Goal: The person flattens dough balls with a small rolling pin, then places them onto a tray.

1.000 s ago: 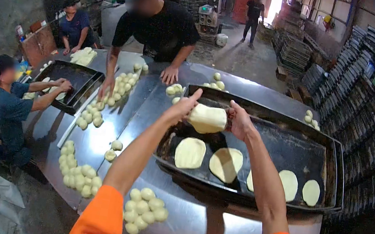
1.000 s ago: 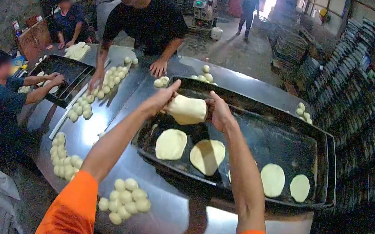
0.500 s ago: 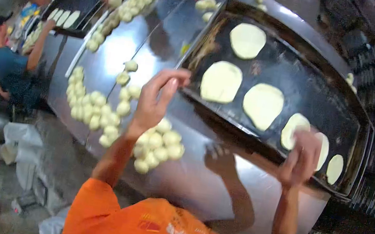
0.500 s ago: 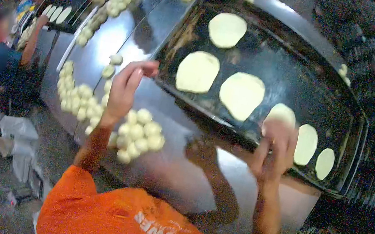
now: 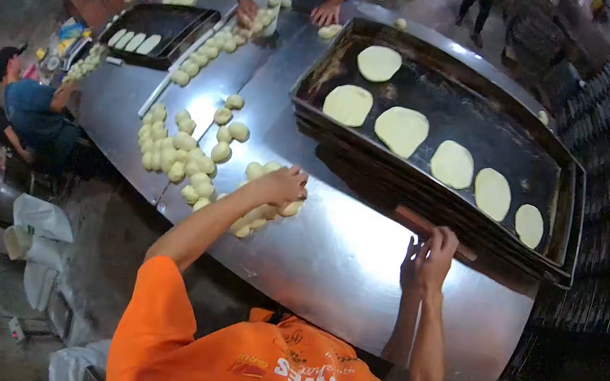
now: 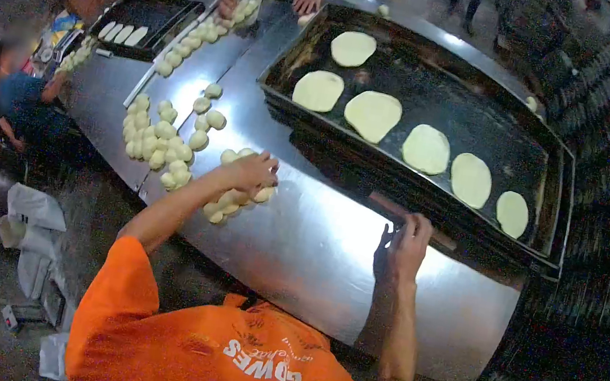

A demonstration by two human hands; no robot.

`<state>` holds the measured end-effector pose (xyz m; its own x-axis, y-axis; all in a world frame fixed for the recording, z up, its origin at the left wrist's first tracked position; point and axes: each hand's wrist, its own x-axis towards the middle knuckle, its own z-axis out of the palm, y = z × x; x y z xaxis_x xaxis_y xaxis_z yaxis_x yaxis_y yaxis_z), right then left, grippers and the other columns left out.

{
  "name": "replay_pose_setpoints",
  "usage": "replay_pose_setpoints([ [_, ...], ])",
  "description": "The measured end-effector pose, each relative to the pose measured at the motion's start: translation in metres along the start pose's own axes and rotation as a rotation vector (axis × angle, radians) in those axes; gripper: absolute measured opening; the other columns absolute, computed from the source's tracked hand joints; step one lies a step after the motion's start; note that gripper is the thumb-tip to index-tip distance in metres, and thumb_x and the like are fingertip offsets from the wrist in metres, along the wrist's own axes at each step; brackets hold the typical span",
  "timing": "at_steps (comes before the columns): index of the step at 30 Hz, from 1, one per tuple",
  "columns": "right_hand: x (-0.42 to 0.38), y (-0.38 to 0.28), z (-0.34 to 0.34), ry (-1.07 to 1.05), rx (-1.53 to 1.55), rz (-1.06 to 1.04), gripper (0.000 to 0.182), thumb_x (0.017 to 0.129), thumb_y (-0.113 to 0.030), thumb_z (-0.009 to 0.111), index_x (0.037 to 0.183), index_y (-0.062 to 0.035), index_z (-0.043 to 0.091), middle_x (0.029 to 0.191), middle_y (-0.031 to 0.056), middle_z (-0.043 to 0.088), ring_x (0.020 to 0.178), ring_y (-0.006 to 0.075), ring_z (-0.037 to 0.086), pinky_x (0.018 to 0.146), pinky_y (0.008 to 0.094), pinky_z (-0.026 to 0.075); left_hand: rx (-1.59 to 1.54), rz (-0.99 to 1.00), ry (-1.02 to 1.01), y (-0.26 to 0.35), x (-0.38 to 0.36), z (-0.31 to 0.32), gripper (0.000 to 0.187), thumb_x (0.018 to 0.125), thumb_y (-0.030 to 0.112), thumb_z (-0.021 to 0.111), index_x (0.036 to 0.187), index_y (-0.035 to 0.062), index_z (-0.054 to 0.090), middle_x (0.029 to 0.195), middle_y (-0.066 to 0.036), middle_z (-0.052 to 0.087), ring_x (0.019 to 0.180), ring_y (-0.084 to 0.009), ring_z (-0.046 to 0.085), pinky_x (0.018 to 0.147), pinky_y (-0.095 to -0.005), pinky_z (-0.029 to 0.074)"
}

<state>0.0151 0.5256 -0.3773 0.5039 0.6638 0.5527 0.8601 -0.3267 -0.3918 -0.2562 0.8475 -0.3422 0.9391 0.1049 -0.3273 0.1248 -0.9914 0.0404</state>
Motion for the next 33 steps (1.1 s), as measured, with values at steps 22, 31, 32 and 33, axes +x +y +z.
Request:
replay_pose_setpoints([
  [22,-0.057,0.002,-0.002,-0.208,-0.073,0.121,0.034,0.088,-0.014,0.067,0.120,-0.0052,0.062,0.112,0.0155,0.058,0.104,0.0353,0.053,0.089,0.0472,0.044,-1.677,-0.480,0.296,0.203,-0.007,0.065,0.054,0.082,0.013,0.078,0.127,0.0035,0.049,0.110,-0.010,0.060,0.101,-0.0232,0.059,0.091,-0.0395,0.048],
  [31,-0.076,-0.108,-0.003,-0.551,0.029,-0.254,0.039,0.099,-0.029,0.050,0.129,-0.0072,0.060,0.139,0.0093,0.056,0.129,0.0352,0.042,0.112,0.0579,0.023,-0.370,-0.402,0.634,0.238,-0.059,0.070,0.044,0.090,0.023,0.063,0.128,0.0022,0.057,0.139,-0.012,0.049,0.125,-0.0391,0.040,0.105,-0.0535,0.031],
  [32,-0.085,-0.123,-0.007,-0.594,0.041,-0.352,0.039,0.101,-0.032,0.047,0.128,-0.0081,0.061,0.139,0.0062,0.057,0.129,0.0336,0.043,0.113,0.0585,0.022,-0.120,-0.338,0.598,0.243,-0.055,0.082,0.043,0.092,0.026,0.061,0.128,0.0029,0.058,0.139,-0.009,0.051,0.125,-0.0384,0.040,0.105,-0.0546,0.030],
  [33,-0.102,-0.116,0.005,-0.613,0.031,-0.302,0.039,0.101,-0.034,0.046,0.127,-0.0101,0.063,0.139,0.0021,0.057,0.131,0.0336,0.041,0.113,0.0614,0.021,-0.098,-0.358,0.634,0.239,-0.054,0.100,0.041,0.095,0.031,0.056,0.127,0.0053,0.061,0.138,-0.009,0.053,0.125,-0.0372,0.040,0.106,-0.0562,0.027],
])
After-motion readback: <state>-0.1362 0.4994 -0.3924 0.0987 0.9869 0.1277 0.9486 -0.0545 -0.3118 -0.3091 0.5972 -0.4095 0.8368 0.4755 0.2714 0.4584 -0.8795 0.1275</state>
